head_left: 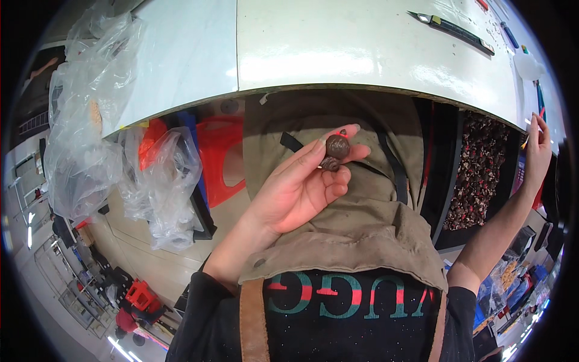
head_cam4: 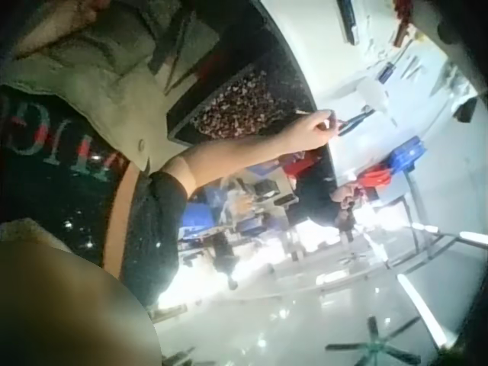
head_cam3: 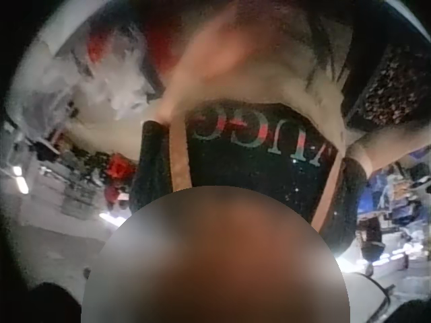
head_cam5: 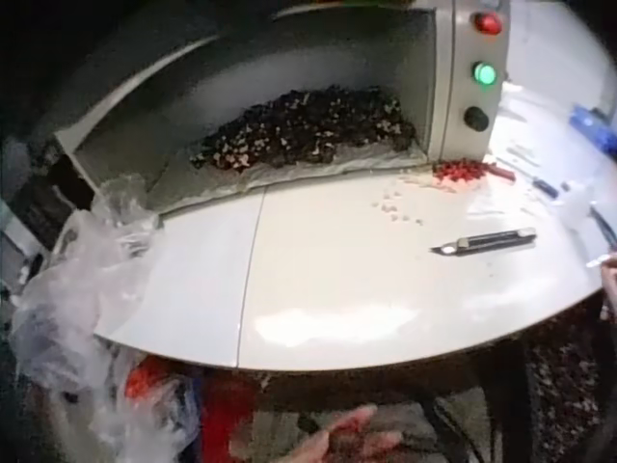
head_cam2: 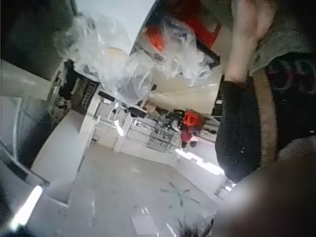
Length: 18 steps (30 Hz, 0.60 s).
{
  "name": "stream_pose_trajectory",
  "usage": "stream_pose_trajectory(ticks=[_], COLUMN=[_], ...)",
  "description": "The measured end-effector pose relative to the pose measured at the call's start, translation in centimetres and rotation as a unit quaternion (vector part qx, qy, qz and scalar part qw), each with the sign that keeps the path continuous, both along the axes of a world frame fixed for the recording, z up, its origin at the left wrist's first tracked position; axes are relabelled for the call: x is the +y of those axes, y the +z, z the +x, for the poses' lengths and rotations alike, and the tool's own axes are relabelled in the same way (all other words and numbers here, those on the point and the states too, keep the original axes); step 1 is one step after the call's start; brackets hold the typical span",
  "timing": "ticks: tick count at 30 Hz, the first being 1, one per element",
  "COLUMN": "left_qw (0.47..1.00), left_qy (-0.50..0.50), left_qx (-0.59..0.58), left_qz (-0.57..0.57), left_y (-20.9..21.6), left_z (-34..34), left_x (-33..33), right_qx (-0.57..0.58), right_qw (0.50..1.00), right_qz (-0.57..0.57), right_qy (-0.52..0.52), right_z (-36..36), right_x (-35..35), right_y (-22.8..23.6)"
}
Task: Assembling and fine-painting small toy figurines at a factory workbench.
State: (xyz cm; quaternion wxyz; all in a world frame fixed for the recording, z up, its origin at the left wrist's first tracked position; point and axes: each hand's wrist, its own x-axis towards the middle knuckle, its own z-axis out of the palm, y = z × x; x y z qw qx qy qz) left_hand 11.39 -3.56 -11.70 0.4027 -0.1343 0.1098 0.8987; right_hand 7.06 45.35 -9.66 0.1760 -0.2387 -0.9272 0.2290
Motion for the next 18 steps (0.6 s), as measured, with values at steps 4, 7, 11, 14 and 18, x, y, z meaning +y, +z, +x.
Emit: stream_pose_trajectory(ticks=[4,7,11,14,18], left_qw=[0.998,0.997,0.999,0.996,0.996], left_qy=[0.028,0.034,0.016,0.012,-0.005], left_qx=[0.034,0.032,0.015,0.001,-0.010], left_qz=[-0.043,-0.057,-0.046,-0.086,-0.086], left_y=[1.1,1.4,1.3,1.1,1.1], left_z=[-0.2,-0.3,-0.5,-0.8,-1.0], left_x=[0.6,0.5,0.6,0.9,1.1], right_qx=[0.061,0.043,0.017,0.144,0.166], right_qw=[0.996,0.998,1.000,0.986,0.952], right_qz=[0.007,-0.005,-0.015,-0.060,-0.161], right_qy=[0.071,0.054,0.019,0.062,0.201], right_z=[-2.6,-3.6,-3.4,-0.2,2.4], right_x=[3.7,3.9,5.8,-10.3,-16.5], right_y=[-0.5,-0.2,0.0,3.1,1.9])
